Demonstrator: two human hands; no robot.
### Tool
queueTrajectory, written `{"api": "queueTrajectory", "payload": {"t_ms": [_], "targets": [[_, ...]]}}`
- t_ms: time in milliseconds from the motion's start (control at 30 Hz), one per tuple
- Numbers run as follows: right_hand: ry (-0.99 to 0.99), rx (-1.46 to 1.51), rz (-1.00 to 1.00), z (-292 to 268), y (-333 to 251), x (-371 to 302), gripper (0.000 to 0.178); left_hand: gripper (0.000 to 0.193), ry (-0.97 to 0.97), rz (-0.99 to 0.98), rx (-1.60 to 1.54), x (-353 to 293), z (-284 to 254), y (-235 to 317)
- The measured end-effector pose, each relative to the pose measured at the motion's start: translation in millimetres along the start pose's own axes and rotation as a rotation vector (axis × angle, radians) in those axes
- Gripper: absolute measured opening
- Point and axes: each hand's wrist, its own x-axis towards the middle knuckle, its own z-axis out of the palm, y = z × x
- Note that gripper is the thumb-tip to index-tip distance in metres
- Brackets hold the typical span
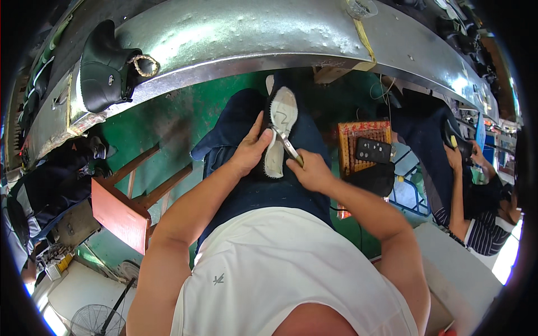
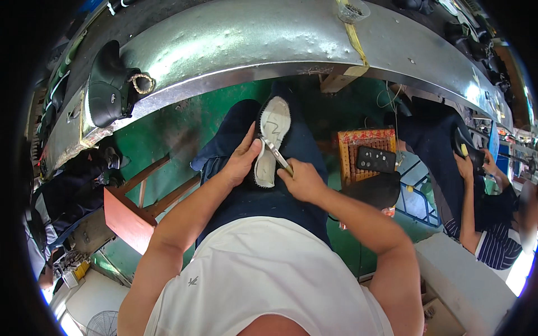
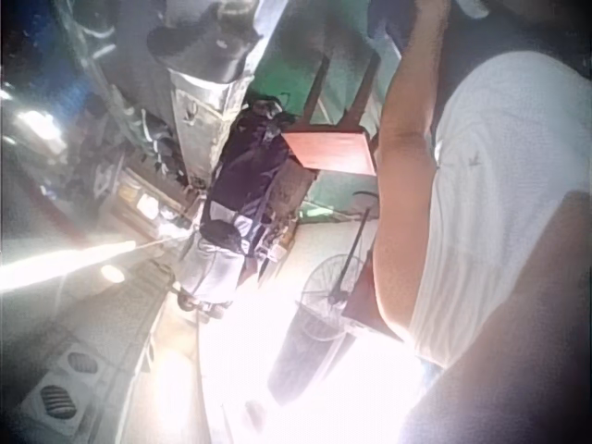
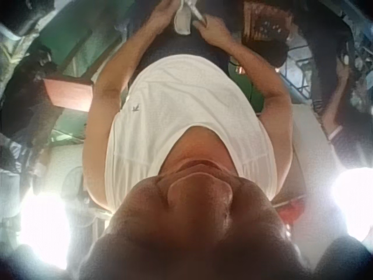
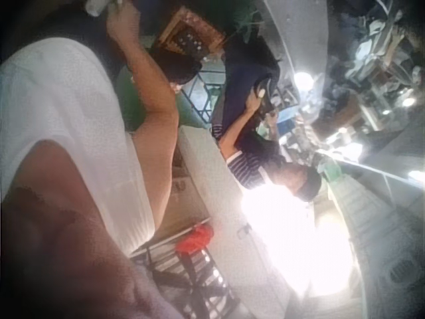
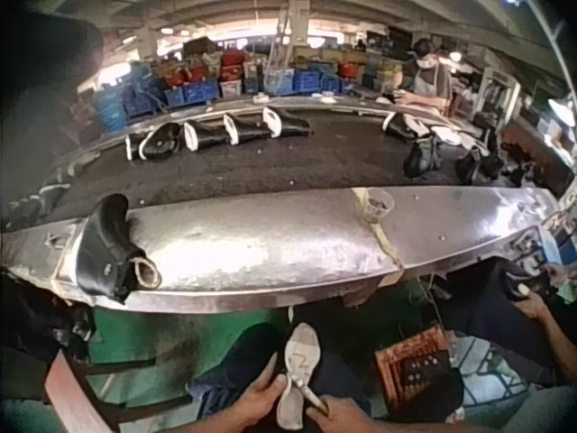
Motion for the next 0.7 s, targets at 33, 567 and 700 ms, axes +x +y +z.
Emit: {"api": "queueTrajectory", "payload": {"t_ms": [33,567,700], "targets": [[0.07,0.055,0.005,6,2,-3,0.032,0.076,0.02,-0.017,0.043,0,5,5],[0.056,-0.055,-0.14,-54,13,29,0.031,0.073,0.104,0.116,0.32,17,-1,-15],[-0.073,0.27,0.092,-25,14,32,0.031,0.073,0.061,-0.004,0.106,17,-2,-4]]}}
